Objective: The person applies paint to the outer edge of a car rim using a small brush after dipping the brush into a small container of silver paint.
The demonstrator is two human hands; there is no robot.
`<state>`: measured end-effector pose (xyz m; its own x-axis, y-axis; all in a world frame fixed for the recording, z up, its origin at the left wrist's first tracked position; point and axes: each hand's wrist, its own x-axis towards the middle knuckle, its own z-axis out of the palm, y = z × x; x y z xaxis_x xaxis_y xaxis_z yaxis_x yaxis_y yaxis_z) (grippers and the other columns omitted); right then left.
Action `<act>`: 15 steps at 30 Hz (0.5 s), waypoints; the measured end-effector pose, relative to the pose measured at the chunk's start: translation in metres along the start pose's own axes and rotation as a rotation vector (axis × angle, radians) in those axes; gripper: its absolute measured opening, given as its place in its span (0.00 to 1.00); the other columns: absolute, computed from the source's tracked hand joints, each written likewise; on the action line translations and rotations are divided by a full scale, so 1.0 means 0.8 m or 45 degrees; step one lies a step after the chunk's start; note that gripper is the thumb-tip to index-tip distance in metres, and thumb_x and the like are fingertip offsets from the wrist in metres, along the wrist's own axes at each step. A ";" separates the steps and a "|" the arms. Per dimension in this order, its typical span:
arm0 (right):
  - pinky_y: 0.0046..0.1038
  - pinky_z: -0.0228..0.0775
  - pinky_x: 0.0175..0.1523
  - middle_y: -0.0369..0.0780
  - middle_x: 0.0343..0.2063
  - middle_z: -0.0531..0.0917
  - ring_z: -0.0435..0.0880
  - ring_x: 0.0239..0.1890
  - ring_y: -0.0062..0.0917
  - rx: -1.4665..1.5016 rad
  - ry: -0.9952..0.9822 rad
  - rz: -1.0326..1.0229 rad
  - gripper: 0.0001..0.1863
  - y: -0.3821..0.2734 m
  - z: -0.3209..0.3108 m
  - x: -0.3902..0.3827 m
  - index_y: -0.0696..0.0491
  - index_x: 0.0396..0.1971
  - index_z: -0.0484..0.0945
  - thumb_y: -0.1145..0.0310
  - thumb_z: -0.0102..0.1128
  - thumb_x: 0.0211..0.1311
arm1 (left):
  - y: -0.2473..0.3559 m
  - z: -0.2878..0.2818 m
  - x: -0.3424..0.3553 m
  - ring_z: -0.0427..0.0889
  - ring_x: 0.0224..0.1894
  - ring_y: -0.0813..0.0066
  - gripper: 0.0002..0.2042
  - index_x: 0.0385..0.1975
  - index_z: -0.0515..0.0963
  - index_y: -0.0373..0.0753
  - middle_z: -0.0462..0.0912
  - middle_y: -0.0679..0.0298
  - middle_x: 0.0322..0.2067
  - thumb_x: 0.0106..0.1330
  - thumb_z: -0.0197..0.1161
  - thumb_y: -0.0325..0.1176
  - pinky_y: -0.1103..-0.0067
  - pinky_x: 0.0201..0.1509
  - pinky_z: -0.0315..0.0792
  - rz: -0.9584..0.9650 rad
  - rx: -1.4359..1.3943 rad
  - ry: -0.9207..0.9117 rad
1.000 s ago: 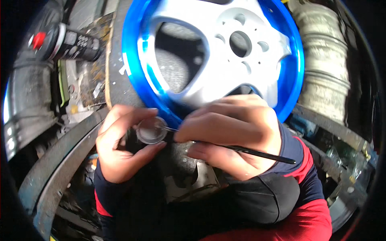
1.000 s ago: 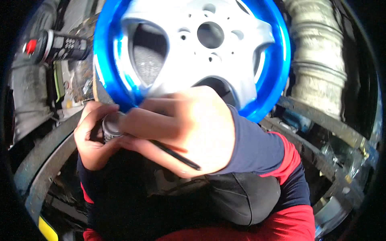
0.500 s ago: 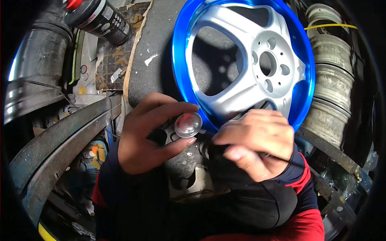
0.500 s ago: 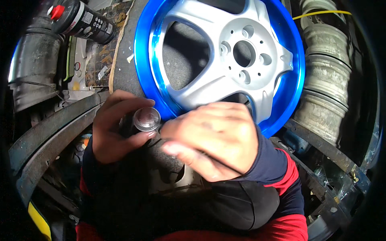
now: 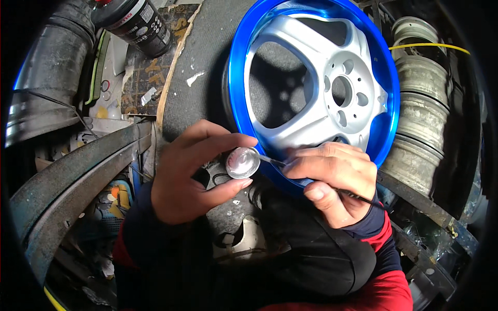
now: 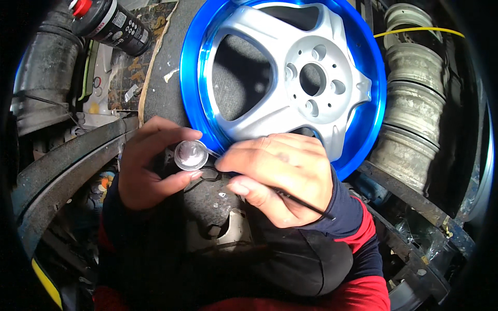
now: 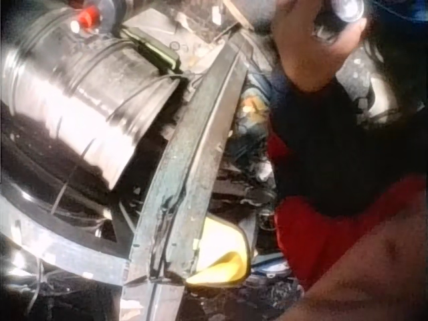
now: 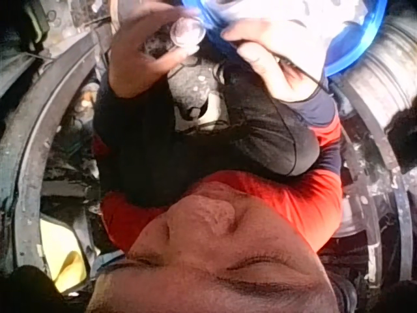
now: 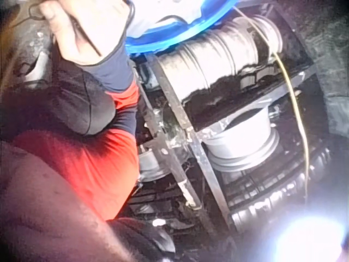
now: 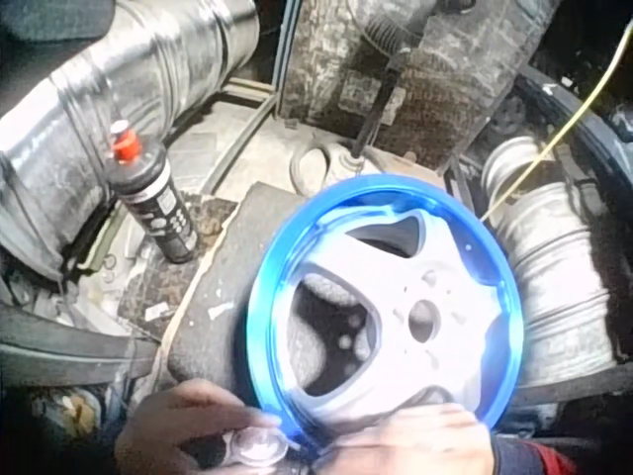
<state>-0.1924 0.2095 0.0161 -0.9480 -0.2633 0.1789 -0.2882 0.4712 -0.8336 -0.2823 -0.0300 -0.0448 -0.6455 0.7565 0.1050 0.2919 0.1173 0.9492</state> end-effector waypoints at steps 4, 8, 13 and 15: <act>0.32 0.80 0.38 0.45 0.32 0.87 0.89 0.32 0.37 0.069 -0.082 0.028 0.11 -0.012 0.015 0.006 0.61 0.37 0.84 0.68 0.68 0.62 | -0.005 -0.011 -0.008 0.84 0.42 0.66 0.25 0.52 0.83 0.40 0.81 0.61 0.41 0.50 0.75 0.23 0.75 0.47 0.77 -0.001 -0.055 0.035; 0.32 0.80 0.37 0.45 0.32 0.87 0.88 0.31 0.36 0.022 -0.017 -0.003 0.10 -0.011 0.024 0.011 0.61 0.37 0.84 0.70 0.69 0.61 | -0.002 -0.017 -0.022 0.83 0.42 0.68 0.25 0.52 0.83 0.40 0.80 0.61 0.41 0.50 0.75 0.22 0.76 0.47 0.76 -0.080 -0.054 0.054; 0.33 0.79 0.35 0.46 0.31 0.87 0.88 0.30 0.36 0.069 0.190 0.057 0.08 0.016 -0.017 -0.042 0.60 0.36 0.84 0.72 0.69 0.60 | 0.003 0.026 0.019 0.82 0.44 0.68 0.26 0.52 0.82 0.36 0.80 0.62 0.43 0.50 0.77 0.27 0.74 0.49 0.75 -0.104 -0.028 -0.120; 0.33 0.78 0.34 0.44 0.29 0.86 0.86 0.29 0.35 -0.181 0.331 -0.036 0.06 0.033 -0.025 -0.076 0.56 0.31 0.83 0.69 0.66 0.61 | 0.002 0.054 0.037 0.83 0.46 0.63 0.28 0.53 0.82 0.35 0.81 0.59 0.42 0.51 0.78 0.37 0.70 0.51 0.75 -0.154 0.224 -0.252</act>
<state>-0.1451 0.2550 -0.0061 -0.9368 -0.0626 0.3442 -0.3140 0.5845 -0.7482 -0.2703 0.0207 -0.0531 -0.5378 0.8391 -0.0822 0.3502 0.3110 0.8836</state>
